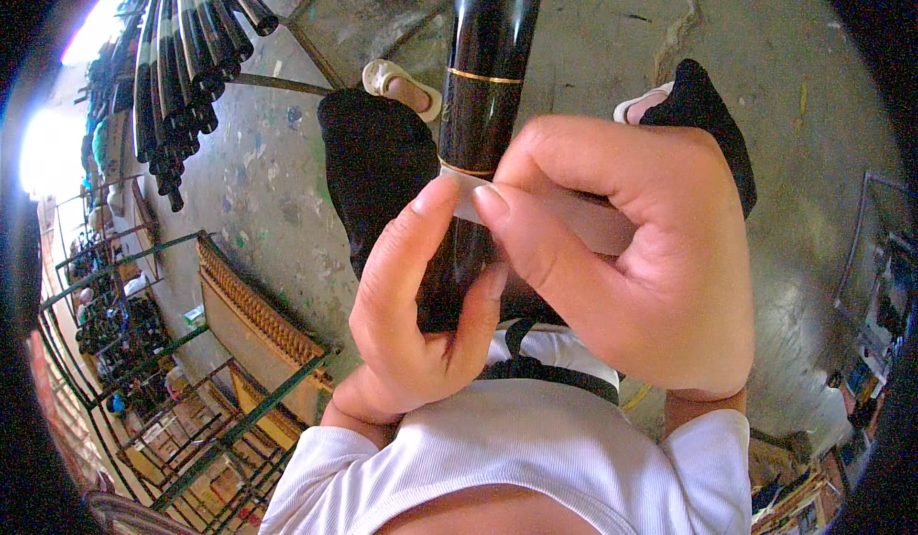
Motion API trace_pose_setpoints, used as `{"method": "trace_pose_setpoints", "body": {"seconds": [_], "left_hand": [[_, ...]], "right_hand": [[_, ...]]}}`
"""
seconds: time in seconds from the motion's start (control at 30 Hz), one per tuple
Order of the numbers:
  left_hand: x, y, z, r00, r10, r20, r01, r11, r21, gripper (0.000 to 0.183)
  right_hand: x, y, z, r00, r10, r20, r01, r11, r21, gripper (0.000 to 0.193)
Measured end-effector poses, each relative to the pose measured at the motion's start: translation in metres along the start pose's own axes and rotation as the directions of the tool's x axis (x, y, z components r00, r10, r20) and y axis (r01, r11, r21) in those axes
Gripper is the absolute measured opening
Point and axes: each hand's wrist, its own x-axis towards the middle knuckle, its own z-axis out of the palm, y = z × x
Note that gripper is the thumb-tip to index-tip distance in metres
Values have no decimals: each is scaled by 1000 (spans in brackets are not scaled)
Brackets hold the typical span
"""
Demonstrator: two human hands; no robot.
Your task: The person picks up long black tubes from a metal rack one at a time and wraps white tape around a section of each tube by hand.
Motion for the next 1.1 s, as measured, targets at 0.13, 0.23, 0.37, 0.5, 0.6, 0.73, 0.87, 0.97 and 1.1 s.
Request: {"method": "trace_pose_setpoints", "body": {"seconds": [0.13, 0.23, 0.37, 0.5, 0.6, 0.73, 0.87, 0.97, 1.1], "left_hand": [[0, 1, 0, 999, -32, 41, 33, 999, -25, 55], [-4, -3, 0, 1000, -11, 3, 11, 1000, -17, 56], [-2, -2, 1, 999, -23, 27, 24, 998, -65, 56], [-5, -2, 1, 998, -63, 16, 64, 989, -130, 55], [1, 0, -5, 996, -58, 72, 62, 997, -54, 57], [-1, -2, -5, 997, -37, 67, 40, 998, -44, 58], [-9, -7, 1, 999, -36, -8, 35, 990, -134, 57], [-12, -8, 3, 996, -82, -30, 75, 977, -198, 52], [-2, -7, 5, 987, -58, -148, 37, 990, -139, 42]], "right_hand": [[-1, 7, 1, 999, -36, -38, 36, 999, 18, 17], [2, 11, 6, 998, -57, -34, 58, 998, 12, 17], [1, 4, 1, 998, -42, -39, 42, 999, -5, 16], [2, -1, -2, 999, -32, 1, 32, 999, -31, 16], [1, 4, 4, 998, -51, -45, 54, 997, 56, 16], [2, 8, 4, 998, -55, -42, 58, 995, 80, 18], [3, 4, 4, 999, -44, -18, 45, 998, 47, 19], [3, 5, 5, 998, -54, -23, 55, 998, 20, 18], [5, 5, 5, 998, -53, -22, 53, 998, -19, 19]]}}
